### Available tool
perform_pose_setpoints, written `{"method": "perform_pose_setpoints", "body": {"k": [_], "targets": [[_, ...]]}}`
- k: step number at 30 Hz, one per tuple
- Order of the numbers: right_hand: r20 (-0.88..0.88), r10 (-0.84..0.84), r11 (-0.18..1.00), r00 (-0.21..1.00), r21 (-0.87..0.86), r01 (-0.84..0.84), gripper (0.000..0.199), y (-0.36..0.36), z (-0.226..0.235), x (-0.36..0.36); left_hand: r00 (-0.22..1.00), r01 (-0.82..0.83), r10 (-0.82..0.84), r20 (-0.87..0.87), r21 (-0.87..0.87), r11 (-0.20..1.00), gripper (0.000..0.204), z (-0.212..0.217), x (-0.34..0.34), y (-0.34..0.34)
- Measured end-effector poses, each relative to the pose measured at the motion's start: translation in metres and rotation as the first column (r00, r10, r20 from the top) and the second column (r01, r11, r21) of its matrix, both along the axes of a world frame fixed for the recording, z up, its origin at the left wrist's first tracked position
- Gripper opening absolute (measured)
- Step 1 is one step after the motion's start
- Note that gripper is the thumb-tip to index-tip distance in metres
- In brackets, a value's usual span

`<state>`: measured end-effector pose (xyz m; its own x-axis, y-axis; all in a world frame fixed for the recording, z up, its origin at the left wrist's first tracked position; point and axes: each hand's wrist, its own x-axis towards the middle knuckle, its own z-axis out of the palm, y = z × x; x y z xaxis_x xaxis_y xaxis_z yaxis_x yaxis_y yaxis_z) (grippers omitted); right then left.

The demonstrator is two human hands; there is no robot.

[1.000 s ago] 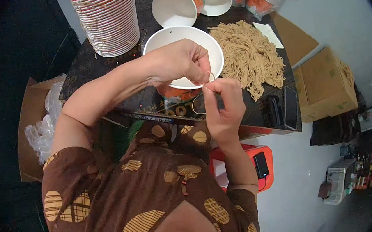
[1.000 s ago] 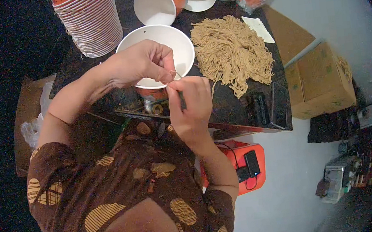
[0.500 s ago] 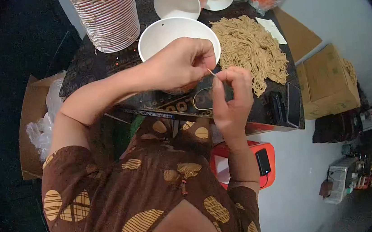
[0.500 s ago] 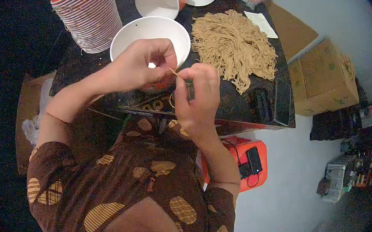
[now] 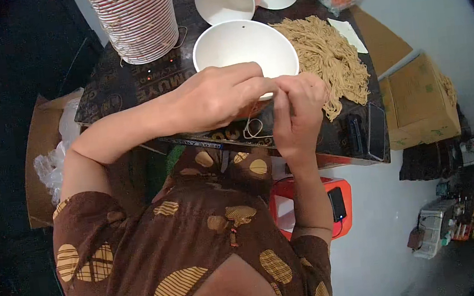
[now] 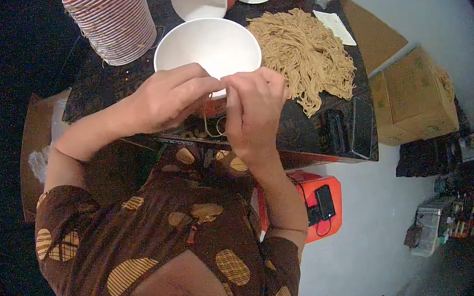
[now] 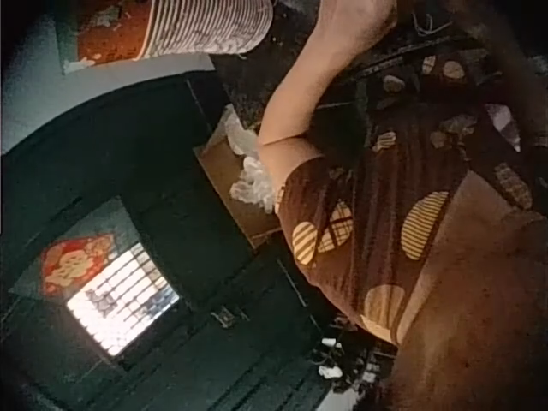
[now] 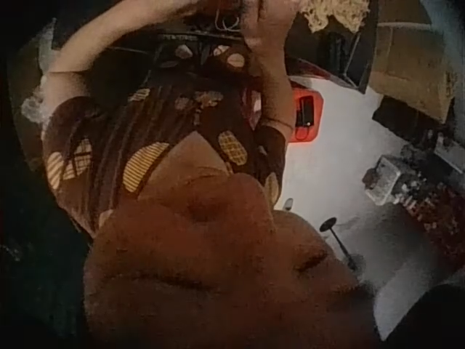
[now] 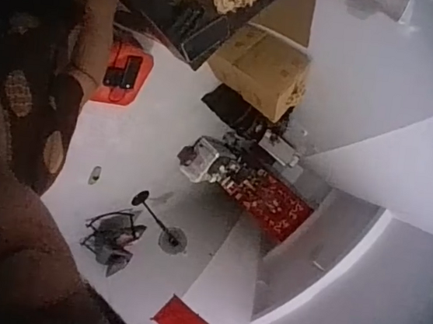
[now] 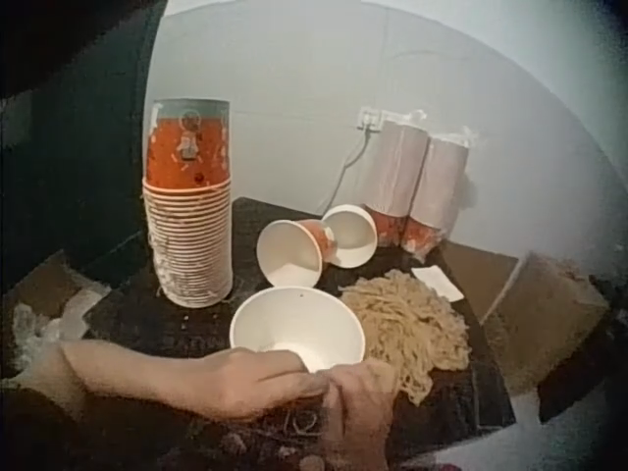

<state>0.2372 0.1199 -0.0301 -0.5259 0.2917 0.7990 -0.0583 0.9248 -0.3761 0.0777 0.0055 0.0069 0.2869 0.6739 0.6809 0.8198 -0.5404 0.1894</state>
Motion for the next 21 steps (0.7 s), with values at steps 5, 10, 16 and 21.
{"method": "perform_pose_setpoints", "body": {"k": [5,10,16,21], "targets": [[0.076,-0.043,0.999,0.996,-0.023,0.045,0.018,-0.007,0.005,0.001,0.996,-0.07,0.075,-0.051,0.095,0.993,0.035,-0.01,-0.004,-0.003],[0.148,-0.015,0.999,0.989,-0.037,0.021,0.018,-0.006,0.01,-0.001,0.989,-0.105,0.125,-0.075,0.23,0.967,0.026,-0.018,-0.002,0.0],[0.095,0.107,0.99,0.99,-0.106,-0.097,0.015,-0.004,0.008,-0.003,0.99,-0.109,0.128,-0.056,0.27,0.957,0.026,-0.021,-0.001,0.004],[0.026,0.033,0.995,0.999,-0.094,-0.031,0.008,-0.007,0.009,-0.002,0.991,-0.127,0.131,-0.005,0.21,0.969,0.022,-0.018,0.001,0.003]]}}
